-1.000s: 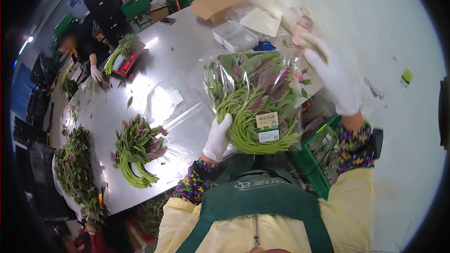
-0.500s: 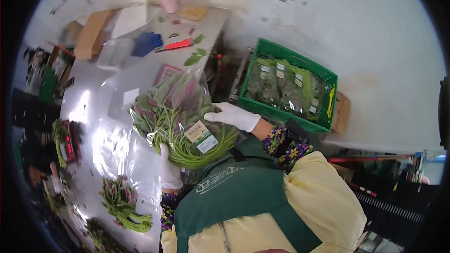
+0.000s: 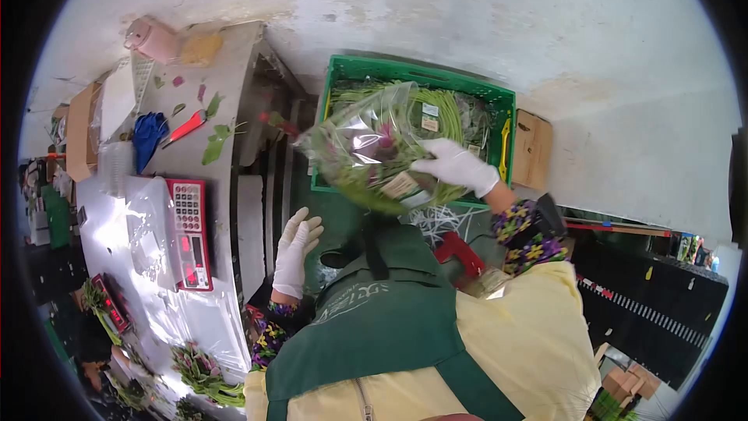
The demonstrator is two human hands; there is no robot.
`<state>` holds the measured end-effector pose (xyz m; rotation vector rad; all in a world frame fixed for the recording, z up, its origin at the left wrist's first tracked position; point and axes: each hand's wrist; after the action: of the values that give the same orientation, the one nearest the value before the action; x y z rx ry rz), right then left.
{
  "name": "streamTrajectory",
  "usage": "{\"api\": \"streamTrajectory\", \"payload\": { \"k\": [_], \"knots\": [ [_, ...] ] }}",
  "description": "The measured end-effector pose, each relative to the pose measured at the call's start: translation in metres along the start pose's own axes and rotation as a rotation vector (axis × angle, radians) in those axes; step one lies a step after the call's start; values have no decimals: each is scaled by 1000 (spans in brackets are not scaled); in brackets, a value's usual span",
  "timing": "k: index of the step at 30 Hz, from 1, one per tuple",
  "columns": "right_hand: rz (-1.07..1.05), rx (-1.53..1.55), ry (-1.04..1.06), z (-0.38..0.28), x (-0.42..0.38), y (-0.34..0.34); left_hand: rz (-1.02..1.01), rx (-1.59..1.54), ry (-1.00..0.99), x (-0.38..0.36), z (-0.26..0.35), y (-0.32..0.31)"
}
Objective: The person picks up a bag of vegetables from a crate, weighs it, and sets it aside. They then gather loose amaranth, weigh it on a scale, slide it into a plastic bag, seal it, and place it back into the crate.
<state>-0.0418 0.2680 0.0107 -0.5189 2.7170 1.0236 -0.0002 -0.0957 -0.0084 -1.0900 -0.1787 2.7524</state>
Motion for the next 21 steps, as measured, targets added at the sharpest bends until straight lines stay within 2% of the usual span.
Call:
{"api": "streamTrajectory", "payload": {
  "k": [1,3,4,5,7,11,13,15,17,18,20,21],
  "knots": [
    [41,-184,48,7,-6,16,1,67,3,3,-1,-3],
    [-220,-594,-36,10,-4,50,17,70,23,9,-4,-7],
    [-322,-780,26,25,3,56,36,76,33,11,-5,-9],
    [-327,-778,27,45,15,55,57,83,43,12,-6,-10],
    [-621,-1113,-52,94,40,41,76,86,49,13,-7,-13],
    [-674,-1198,-51,171,76,3,127,74,51,15,-13,-16],
    [-496,-1281,195,188,84,-10,143,66,65,15,-15,-19],
    [5,-1015,312,192,80,-35,168,78,79,13,-16,-19],
    [292,-656,124,166,62,-46,189,70,96,14,-22,-16],
    [290,-656,123,165,51,-53,199,64,101,16,-24,-16],
    [755,-400,-287,174,32,-63,197,59,108,19,-24,-18],
    [755,-254,-538,189,24,-65,196,56,115,20,-24,-19]
  ]
}}
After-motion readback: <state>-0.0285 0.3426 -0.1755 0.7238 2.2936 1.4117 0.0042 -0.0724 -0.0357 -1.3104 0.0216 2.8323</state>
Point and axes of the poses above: each hand's wrist, its own x-axis towards the middle knuckle, its own y-axis out of the back of the hand, z = x × y, and after that the axes turned 2 degrees about y, right-handed
